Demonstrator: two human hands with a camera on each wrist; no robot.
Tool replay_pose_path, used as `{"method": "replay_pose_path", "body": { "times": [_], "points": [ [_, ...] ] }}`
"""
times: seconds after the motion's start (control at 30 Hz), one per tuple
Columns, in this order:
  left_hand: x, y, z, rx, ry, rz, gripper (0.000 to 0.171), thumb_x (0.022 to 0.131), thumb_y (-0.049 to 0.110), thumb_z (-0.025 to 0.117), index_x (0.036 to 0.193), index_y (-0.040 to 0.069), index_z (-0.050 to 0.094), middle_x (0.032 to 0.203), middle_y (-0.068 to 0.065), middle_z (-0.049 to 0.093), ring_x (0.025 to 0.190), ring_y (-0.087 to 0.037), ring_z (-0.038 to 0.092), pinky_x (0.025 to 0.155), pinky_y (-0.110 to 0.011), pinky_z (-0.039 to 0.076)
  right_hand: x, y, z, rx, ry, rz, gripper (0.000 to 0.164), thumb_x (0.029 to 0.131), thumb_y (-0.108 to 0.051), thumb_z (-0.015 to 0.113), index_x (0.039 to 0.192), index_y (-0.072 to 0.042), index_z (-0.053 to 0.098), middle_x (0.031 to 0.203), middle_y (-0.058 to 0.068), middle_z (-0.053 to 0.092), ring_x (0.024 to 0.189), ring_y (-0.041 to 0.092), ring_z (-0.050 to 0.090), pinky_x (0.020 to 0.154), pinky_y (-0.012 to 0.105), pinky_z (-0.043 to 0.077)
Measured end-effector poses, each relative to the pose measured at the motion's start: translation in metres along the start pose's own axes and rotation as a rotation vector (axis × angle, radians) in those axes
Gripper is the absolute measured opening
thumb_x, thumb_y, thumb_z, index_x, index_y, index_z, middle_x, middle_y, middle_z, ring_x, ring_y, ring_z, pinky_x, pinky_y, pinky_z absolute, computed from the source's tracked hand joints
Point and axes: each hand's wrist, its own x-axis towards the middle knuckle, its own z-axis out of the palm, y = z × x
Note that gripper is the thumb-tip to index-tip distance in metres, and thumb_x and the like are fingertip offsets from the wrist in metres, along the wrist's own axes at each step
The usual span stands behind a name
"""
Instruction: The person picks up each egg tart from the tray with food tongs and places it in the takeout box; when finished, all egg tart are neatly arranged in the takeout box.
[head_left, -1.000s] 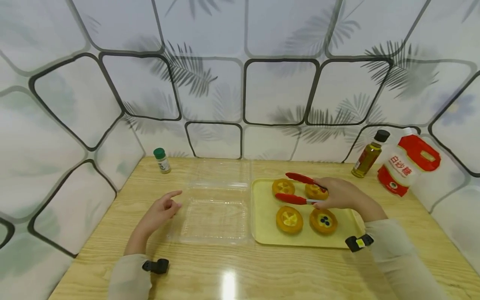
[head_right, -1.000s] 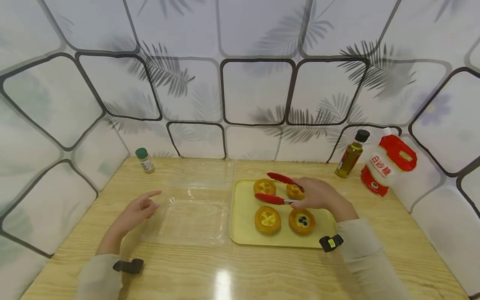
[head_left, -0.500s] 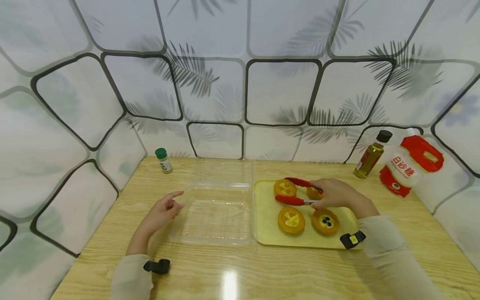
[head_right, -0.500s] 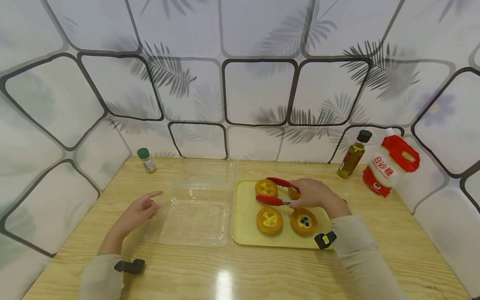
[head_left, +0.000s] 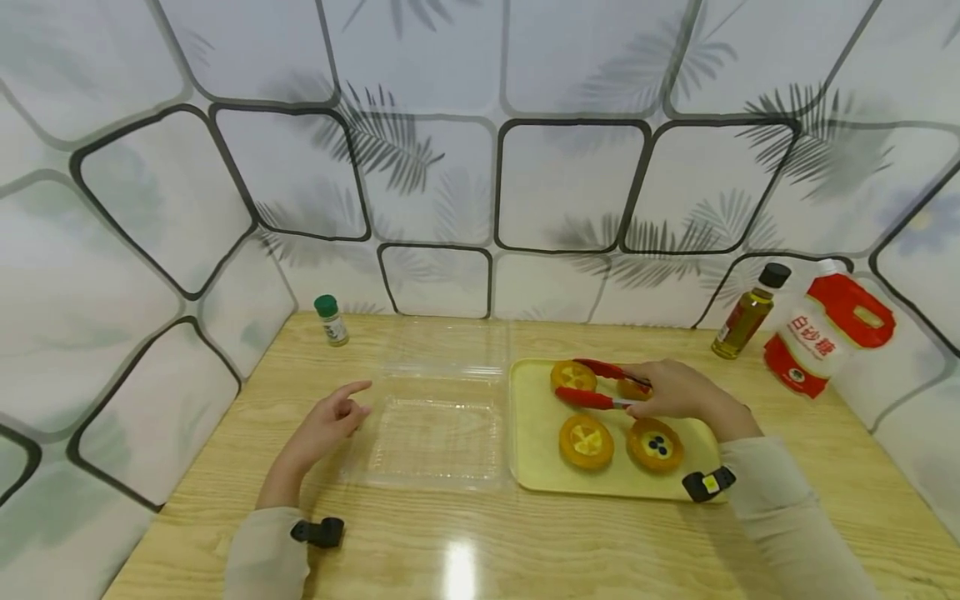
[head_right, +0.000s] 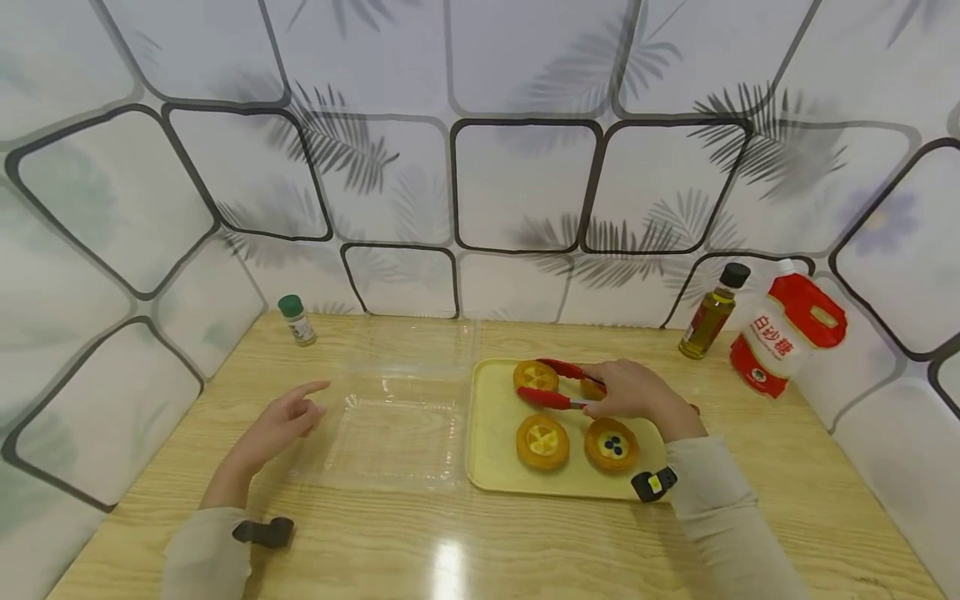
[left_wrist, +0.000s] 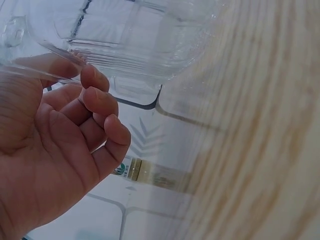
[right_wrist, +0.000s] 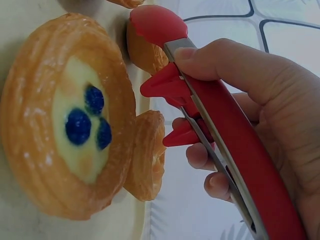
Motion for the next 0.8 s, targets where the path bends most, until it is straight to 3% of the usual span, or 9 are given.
{"method": "replay_pose_path", "body": {
  "times": [0.17,0.37,0.5,0.6,0.8],
  "points": [
    [0.000,-0.007,-0.003,-0.052,-0.047,-0.009,0.049,0.099,0.011,0.050,0.142,-0.004,0.034,0.071,-0.002,0.045,0.061,-0.011,0.042,0.058,-0.027,0.036,-0.002,0.001,0.003,-0.007,0.022,-0.012,0.066,0.080,-0.034,0.074,0.130,0.004,0.053,0.117,0.020,0.061,0.089,0.024,0.059,0.079,0.047,0.047],
    [-0.002,-0.020,-0.010,-0.157,-0.154,0.037,0.054,0.100,0.013,0.047,0.146,-0.005,0.024,0.072,0.000,0.042,0.064,-0.017,0.041,0.065,-0.030,0.041,-0.004,0.000,0.002,0.006,0.045,-0.019,0.068,0.079,-0.034,0.074,0.130,0.005,0.053,0.114,0.018,0.063,0.072,0.016,0.047,0.068,0.037,0.041],
    [-0.002,-0.022,-0.011,-0.176,-0.175,0.030,0.056,0.100,0.015,0.048,0.147,-0.004,0.023,0.073,0.001,0.042,0.065,-0.016,0.042,0.067,-0.029,0.042,-0.007,-0.002,-0.003,0.023,0.087,-0.028,0.068,0.077,-0.033,0.076,0.130,0.005,0.054,0.115,0.019,0.063,0.078,0.019,0.054,0.074,0.042,0.046],
    [-0.001,-0.021,-0.011,-0.185,-0.173,0.024,0.057,0.100,0.014,0.049,0.147,-0.003,0.023,0.074,0.001,0.043,0.066,-0.013,0.043,0.066,-0.029,0.044,-0.010,-0.005,-0.009,0.025,0.118,-0.038,0.068,0.077,-0.031,0.076,0.130,0.004,0.053,0.118,0.020,0.061,0.092,0.026,0.060,0.081,0.048,0.047],
    [-0.002,-0.018,-0.010,-0.192,-0.166,0.015,0.058,0.099,0.014,0.051,0.146,-0.004,0.024,0.075,0.001,0.044,0.067,-0.013,0.044,0.068,-0.029,0.043,-0.012,-0.020,-0.021,0.003,0.145,-0.080,0.069,0.080,-0.034,0.075,0.132,0.004,0.052,0.123,0.021,0.058,0.109,0.038,0.056,0.089,0.053,0.043]
  ]
}}
